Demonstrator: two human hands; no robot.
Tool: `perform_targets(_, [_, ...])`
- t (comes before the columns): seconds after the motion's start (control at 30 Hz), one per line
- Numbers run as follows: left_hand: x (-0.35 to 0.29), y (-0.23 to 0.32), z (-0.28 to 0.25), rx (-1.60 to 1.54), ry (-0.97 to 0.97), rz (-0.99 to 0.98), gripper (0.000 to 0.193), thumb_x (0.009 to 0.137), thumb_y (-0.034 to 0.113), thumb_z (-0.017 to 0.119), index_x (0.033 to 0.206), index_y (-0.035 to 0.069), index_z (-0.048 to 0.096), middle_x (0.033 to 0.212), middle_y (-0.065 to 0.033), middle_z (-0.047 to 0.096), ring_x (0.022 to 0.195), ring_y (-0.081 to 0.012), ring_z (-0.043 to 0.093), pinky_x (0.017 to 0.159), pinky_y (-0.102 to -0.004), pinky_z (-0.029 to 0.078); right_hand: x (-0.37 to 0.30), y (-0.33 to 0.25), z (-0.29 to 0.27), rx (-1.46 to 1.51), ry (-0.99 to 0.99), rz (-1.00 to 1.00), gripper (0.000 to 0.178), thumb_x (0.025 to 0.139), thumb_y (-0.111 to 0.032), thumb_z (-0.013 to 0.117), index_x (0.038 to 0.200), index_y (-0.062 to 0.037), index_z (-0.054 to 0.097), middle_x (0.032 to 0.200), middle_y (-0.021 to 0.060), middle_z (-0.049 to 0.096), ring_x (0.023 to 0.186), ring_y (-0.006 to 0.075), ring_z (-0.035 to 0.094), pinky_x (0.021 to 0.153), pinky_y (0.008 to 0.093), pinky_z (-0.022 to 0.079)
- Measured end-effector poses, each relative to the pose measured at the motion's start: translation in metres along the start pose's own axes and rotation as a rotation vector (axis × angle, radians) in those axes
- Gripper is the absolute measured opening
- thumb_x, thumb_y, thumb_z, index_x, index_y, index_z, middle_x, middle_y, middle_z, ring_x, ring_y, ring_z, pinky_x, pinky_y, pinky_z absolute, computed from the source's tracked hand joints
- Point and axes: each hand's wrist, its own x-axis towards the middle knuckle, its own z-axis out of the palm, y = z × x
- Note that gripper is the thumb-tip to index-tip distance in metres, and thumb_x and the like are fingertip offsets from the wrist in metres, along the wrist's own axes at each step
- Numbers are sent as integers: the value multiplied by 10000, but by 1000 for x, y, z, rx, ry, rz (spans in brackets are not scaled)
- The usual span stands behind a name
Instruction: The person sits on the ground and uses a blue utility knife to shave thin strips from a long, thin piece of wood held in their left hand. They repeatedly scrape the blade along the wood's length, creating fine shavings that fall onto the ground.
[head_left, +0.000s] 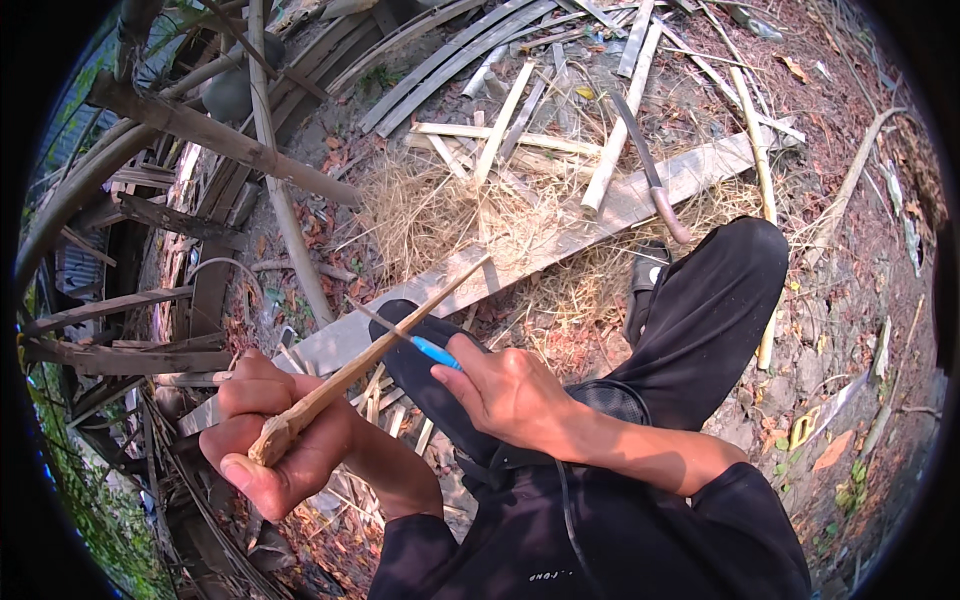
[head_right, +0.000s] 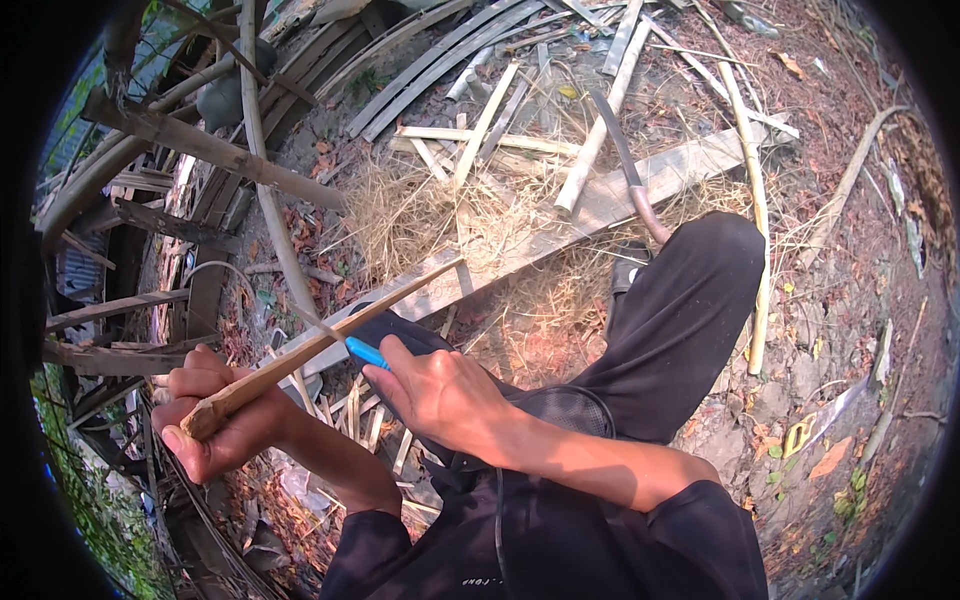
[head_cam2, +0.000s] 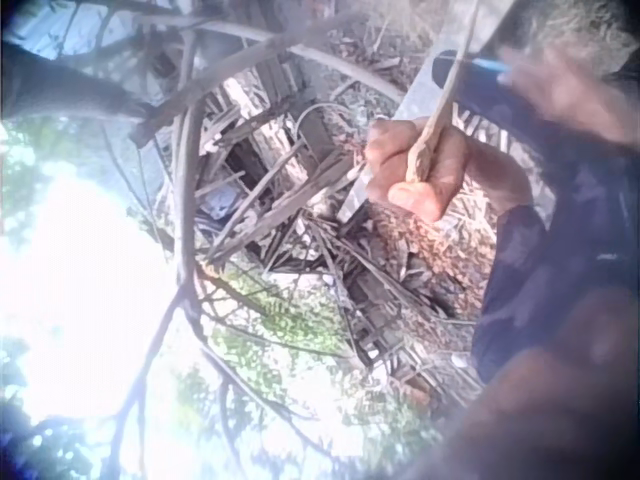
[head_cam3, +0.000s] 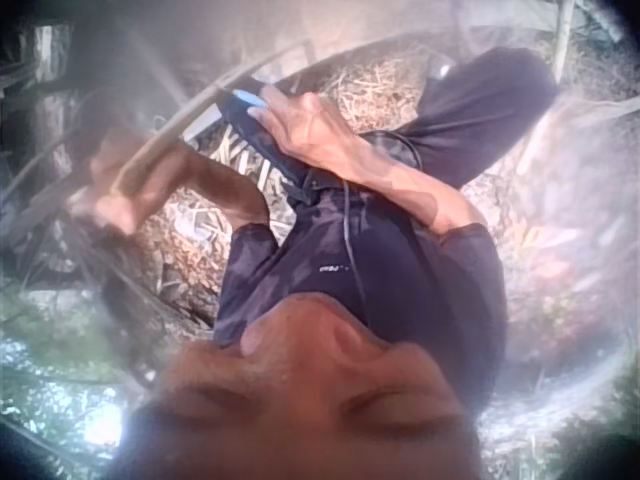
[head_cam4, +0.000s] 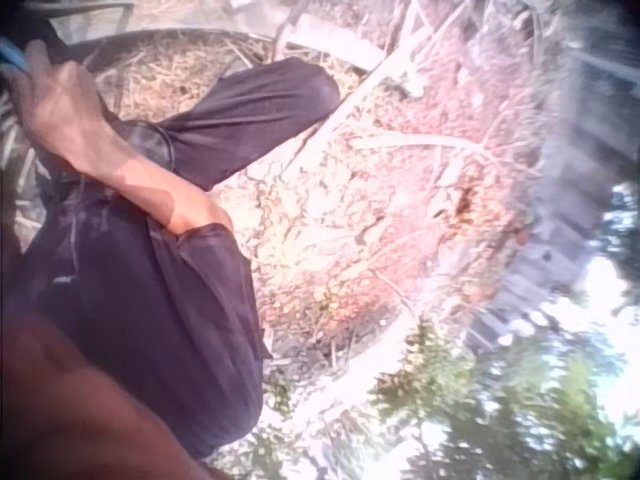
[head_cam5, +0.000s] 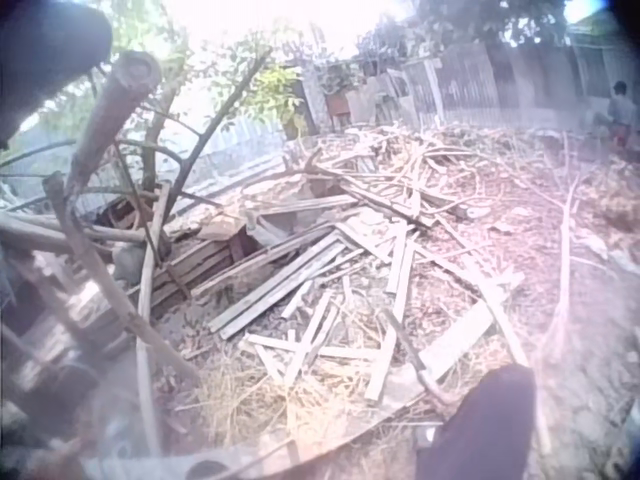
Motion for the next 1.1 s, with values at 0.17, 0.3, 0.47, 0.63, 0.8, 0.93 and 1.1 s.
perform_targets(0.17, [2,-3,-7,85,82,-58,347,789,351,369,582,106,237,394,-15,225,390,-80,154,396,-268,139,15,93,0,-282,21,91,267,922,-176,504,756,33,500,479,204,485,457,395,519,420,439,391])
perform_targets(0.3, [6,-3,-23,129,174,-80,344,785,350,366,580,108,234,397,-15,220,388,-83,169,400,-258,156,14,17,8,39,81,-20,216,921,-195,511,846,2,465,487,191,482,485,396,539,424,440,387])
perform_targets(0.47, [0,-5,-29,44,113,-24,345,790,351,367,583,105,240,400,-15,219,387,-81,164,396,-254,151,16,40,28,-264,-12,39,264,926,-267,486,880,-6,489,524,208,535,523,412,568,456,461,453])
perform_targets(0.63, [-2,5,-23,104,204,-68,346,797,345,371,584,104,245,416,-18,233,387,-82,157,400,-255,150,-15,179,34,-605,-17,20,370,965,-277,388,883,46,549,579,160,588,472,353,562,485,436,476])
perform_targets(0.8, [-2,-1,-50,120,292,-88,350,810,340,368,570,117,244,424,-5,211,385,-91,178,414,-263,165,12,97,21,-235,-58,316,328,954,-286,430,895,28,499,516,232,506,513,437,526,483,485,403])
perform_targets(0.93, [4,-5,-54,79,315,-98,350,791,334,397,568,114,242,440,-3,229,402,-90,185,461,-282,187,21,47,29,-101,-73,103,306,948,-288,435,900,6,503,552,243,535,539,444,544,502,505,414])
perform_targets(1.1, [5,-6,-54,-65,224,-72,345,791,327,397,559,116,254,451,-12,225,441,-90,145,473,-288,166,4,177,39,-389,-126,217,318,952,-297,418,931,2,524,569,256,551,563,450,564,508,513,426])
